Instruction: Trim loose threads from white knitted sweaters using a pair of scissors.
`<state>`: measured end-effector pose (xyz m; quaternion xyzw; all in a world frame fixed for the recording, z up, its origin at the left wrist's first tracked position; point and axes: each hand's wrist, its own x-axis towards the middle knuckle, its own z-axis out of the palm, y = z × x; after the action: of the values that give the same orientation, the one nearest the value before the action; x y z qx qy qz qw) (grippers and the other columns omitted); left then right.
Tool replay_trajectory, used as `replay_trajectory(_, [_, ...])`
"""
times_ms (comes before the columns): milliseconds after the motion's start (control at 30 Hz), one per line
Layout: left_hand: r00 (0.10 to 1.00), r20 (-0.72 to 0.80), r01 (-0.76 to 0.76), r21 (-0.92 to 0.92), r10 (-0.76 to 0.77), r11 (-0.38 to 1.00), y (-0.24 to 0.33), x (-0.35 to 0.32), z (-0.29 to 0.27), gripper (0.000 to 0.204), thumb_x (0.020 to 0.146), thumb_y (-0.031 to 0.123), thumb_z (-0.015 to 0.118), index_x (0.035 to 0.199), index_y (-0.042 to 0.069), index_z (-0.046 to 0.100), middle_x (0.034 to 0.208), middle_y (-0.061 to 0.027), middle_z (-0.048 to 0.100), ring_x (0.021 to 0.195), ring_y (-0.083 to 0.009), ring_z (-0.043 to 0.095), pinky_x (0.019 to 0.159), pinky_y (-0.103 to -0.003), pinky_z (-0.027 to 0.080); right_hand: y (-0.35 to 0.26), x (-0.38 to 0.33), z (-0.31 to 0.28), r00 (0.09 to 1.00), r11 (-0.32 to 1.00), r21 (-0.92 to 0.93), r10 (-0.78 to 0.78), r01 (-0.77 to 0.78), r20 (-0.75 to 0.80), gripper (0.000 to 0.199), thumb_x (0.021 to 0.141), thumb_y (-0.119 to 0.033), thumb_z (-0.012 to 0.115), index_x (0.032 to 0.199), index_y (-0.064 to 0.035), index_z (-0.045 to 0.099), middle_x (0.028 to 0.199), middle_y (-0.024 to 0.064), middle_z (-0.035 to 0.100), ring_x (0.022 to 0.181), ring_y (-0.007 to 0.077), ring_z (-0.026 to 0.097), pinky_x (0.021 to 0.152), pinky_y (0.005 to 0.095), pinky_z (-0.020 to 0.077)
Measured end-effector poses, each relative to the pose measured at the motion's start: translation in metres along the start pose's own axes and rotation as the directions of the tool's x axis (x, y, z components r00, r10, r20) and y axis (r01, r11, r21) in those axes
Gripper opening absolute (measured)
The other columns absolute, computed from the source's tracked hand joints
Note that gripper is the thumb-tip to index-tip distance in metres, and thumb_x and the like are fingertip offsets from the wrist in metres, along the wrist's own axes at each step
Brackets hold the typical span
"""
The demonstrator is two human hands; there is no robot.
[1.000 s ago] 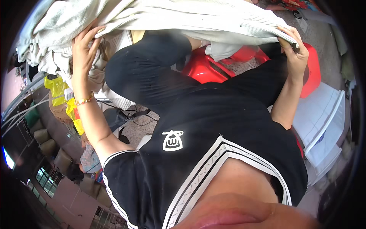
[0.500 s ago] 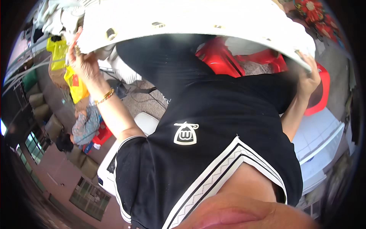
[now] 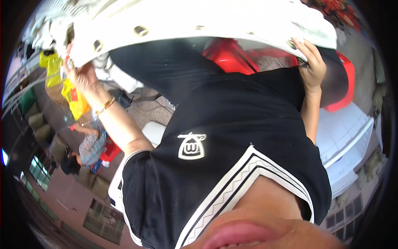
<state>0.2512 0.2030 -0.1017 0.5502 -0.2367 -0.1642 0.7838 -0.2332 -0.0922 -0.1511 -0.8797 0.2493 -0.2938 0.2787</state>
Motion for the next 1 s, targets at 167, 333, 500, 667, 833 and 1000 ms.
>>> replay_trajectory(167, [0.980, 0.190, 0.030, 0.178, -0.064, 0.984, 0.029, 0.003, 0.025, 0.031, 0.082, 0.024, 0.054, 0.106, 0.009, 0.066, 0.142, -0.0242, 0.040, 0.131, -0.0380, 0.040, 0.105, -0.056, 0.035, 0.014, 0.008, -0.015, 0.990, 0.971, 0.204, 0.136, -0.126, -0.038, 0.034, 0.072, 0.010, 0.066, 0.102, -0.0050, 0.070, 0.110, 0.0062, 0.060, 0.084, 0.0138, 0.058, 0.070, 0.0239, 0.0454])
replay_trajectory(333, [0.927, 0.241, 0.209, 0.309, -0.289, 0.928, 0.029, 0.038, 0.032, 0.029, 0.094, 0.013, 0.054, 0.117, -0.005, 0.055, 0.126, -0.0183, 0.057, 0.111, -0.0203, 0.056, 0.099, -0.032, 0.041, 0.062, -0.004, -0.027, 0.766, 0.571, 0.634, 0.641, -0.522, 0.054, 0.023, 0.086, -0.011, 0.068, 0.105, 0.0021, 0.063, 0.080, -0.0018, 0.058, 0.064, 0.0047, 0.050, 0.059, 0.0171, 0.0395])
replay_trajectory(500, [0.971, 0.066, 0.194, 0.336, -0.228, 0.922, 0.016, 0.059, 0.039, 0.029, 0.091, 0.013, 0.061, 0.115, -0.003, 0.056, 0.111, -0.0106, 0.062, 0.103, -0.0184, 0.058, 0.089, -0.032, 0.044, 0.009, 0.030, -0.026, 0.746, 0.382, 0.842, 0.665, -0.381, 0.035, 0.021, 0.095, -0.023, 0.058, 0.082, -0.0063, 0.060, 0.058, -0.0034, 0.052, 0.047, 0.0046, 0.046, 0.045, 0.0197, 0.0338])
replay_trajectory(667, [0.968, 0.025, 0.227, 0.352, -0.252, 0.908, 0.003, 0.071, 0.017, 0.039, 0.089, 0.020, 0.063, 0.122, 0.002, 0.054, 0.121, -0.0108, 0.059, 0.111, -0.0230, 0.056, 0.093, -0.039, 0.042, 0.015, 0.025, -0.020, 0.754, 0.412, 0.817, 0.655, -0.403, 0.041, 0.026, 0.096, -0.027, 0.056, 0.080, -0.0062, 0.058, 0.057, -0.0040, 0.050, 0.048, 0.0044, 0.045, 0.046, 0.0196, 0.0345])
replay_trajectory(833, [0.972, -0.084, 0.237, 0.372, -0.222, 0.897, 0.003, 0.062, 0.021, 0.036, 0.089, 0.019, 0.063, 0.119, 0.001, 0.055, 0.114, -0.0107, 0.062, 0.103, -0.0209, 0.059, 0.086, -0.035, 0.046, 0.016, 0.023, -0.018, 0.746, 0.432, 0.792, 0.664, -0.432, 0.045, 0.030, 0.096, -0.029, 0.055, 0.076, -0.0071, 0.057, 0.055, -0.0034, 0.050, 0.046, 0.0050, 0.044, 0.045, 0.0196, 0.0328])
replay_trajectory(1000, [0.972, -0.045, 0.231, 0.381, -0.232, 0.895, 0.000, 0.049, 0.027, 0.031, 0.091, 0.021, 0.062, 0.116, 0.003, 0.057, 0.110, -0.0073, 0.061, 0.100, -0.0196, 0.059, 0.085, -0.036, 0.045, 0.015, 0.023, -0.014, 0.680, 0.350, 0.808, 0.728, -0.475, 0.084, 0.027, 0.095, -0.027, 0.057, 0.077, -0.0076, 0.057, 0.052, -0.0020, 0.051, 0.042, 0.0055, 0.042, 0.041, 0.0203, 0.0303])
